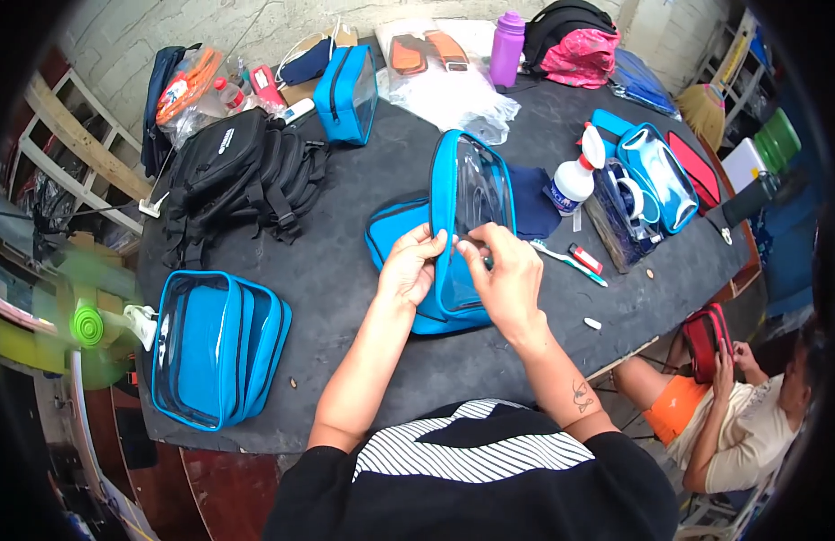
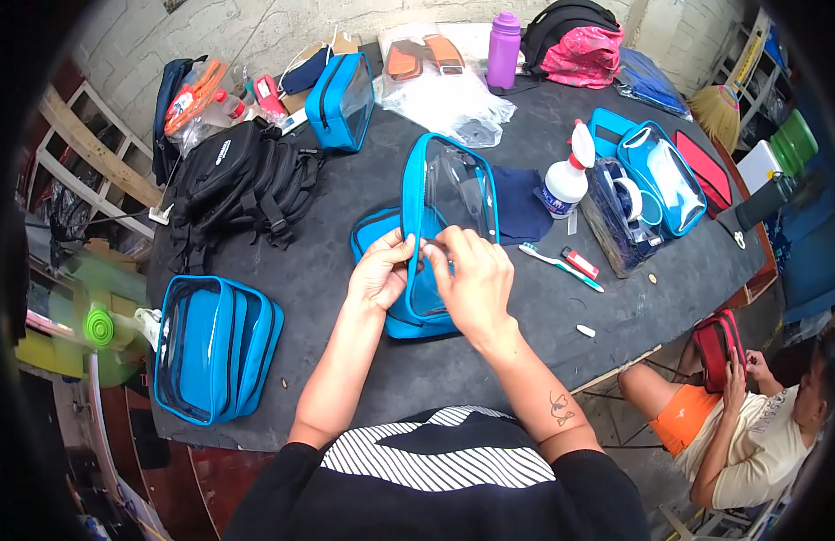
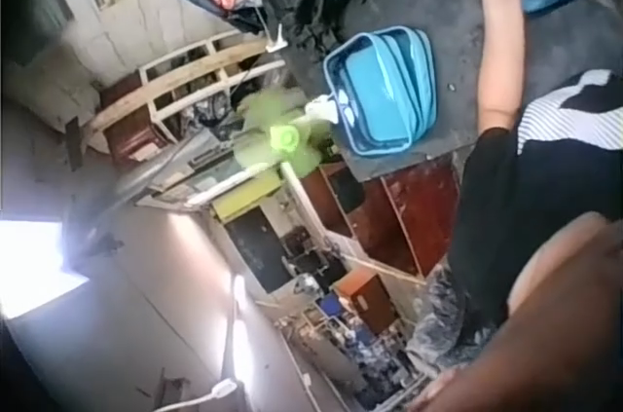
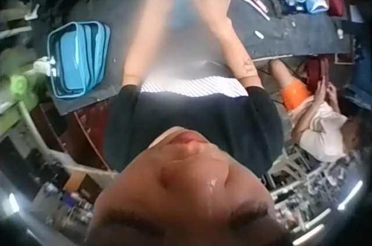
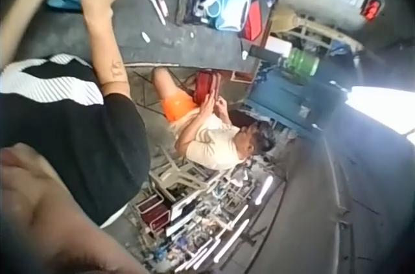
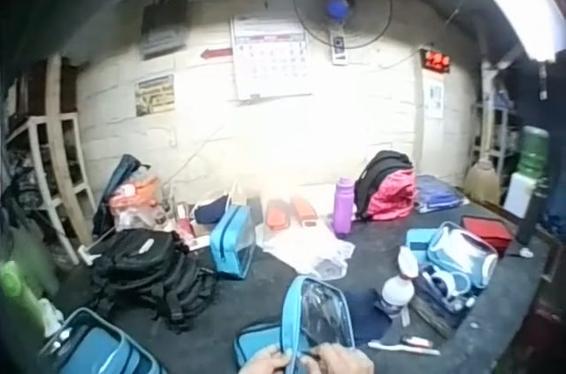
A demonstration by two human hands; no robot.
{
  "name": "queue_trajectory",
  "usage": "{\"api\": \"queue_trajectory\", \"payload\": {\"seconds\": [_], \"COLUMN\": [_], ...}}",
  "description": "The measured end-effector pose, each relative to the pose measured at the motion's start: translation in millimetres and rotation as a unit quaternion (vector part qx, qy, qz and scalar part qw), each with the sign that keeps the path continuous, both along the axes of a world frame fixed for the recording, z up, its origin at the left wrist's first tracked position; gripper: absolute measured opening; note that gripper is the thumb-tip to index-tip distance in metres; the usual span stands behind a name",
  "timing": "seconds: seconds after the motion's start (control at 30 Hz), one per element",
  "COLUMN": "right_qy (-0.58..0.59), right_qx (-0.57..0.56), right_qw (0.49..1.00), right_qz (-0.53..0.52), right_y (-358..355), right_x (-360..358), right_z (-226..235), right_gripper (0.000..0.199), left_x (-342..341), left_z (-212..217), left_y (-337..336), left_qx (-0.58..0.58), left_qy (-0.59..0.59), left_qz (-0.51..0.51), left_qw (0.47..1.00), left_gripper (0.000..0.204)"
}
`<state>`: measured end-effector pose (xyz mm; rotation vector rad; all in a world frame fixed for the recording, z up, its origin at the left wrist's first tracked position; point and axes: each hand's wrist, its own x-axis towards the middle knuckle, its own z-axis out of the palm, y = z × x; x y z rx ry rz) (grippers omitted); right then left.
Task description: Cleaning and inspecting small blue toiletry bags using a toothbrush, cleaning spray, and a cloth.
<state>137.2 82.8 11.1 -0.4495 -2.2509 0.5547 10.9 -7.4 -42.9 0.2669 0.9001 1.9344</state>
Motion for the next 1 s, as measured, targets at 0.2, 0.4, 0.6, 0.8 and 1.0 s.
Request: {"api": "queue_trajectory", "payload": {"seconds": [0.2, 0.4, 0.6, 0.8, 1.0], "right_qy": [-0.032, -0.004, -0.009, -0.001, -0.062], "right_qx": [0.058, 0.063, 0.071, 0.087, 0.098], "right_qw": [0.996, 0.998, 0.997, 0.996, 0.992], "right_qz": [0.052, -0.004, -0.009, -0.017, 0.057], "right_y": [-10.8, -1.0, -2.3, -4.1, -17.6], "right_x": [8.5, 2.3, -2.6, -1.0, 10.8], "right_z": [6.0, 14.4, 10.2, 18.2, 24.4], "right_gripper": [0.016, 0.015, 0.016, 0.016, 0.016], "left_x": [-9.1, -7.6, -1.1, 3.7, 4.1], "left_z": [-5.7, -10.4, -1.6, 7.4, 5.6], "left_y": [-2.1, -2.4, -1.0, -1.5, -5.0], "left_qx": [-0.016, 0.008, -0.001, 0.003, -0.005], "left_qy": [-0.022, -0.062, -0.053, -0.036, 0.045], "left_qz": [-0.002, -0.009, 0.011, 0.029, 0.094], "left_qw": [1.0, 0.998, 0.999, 0.999, 0.995], "left_gripper": [0.011, 0.011, 0.013, 0.012, 0.009]}}
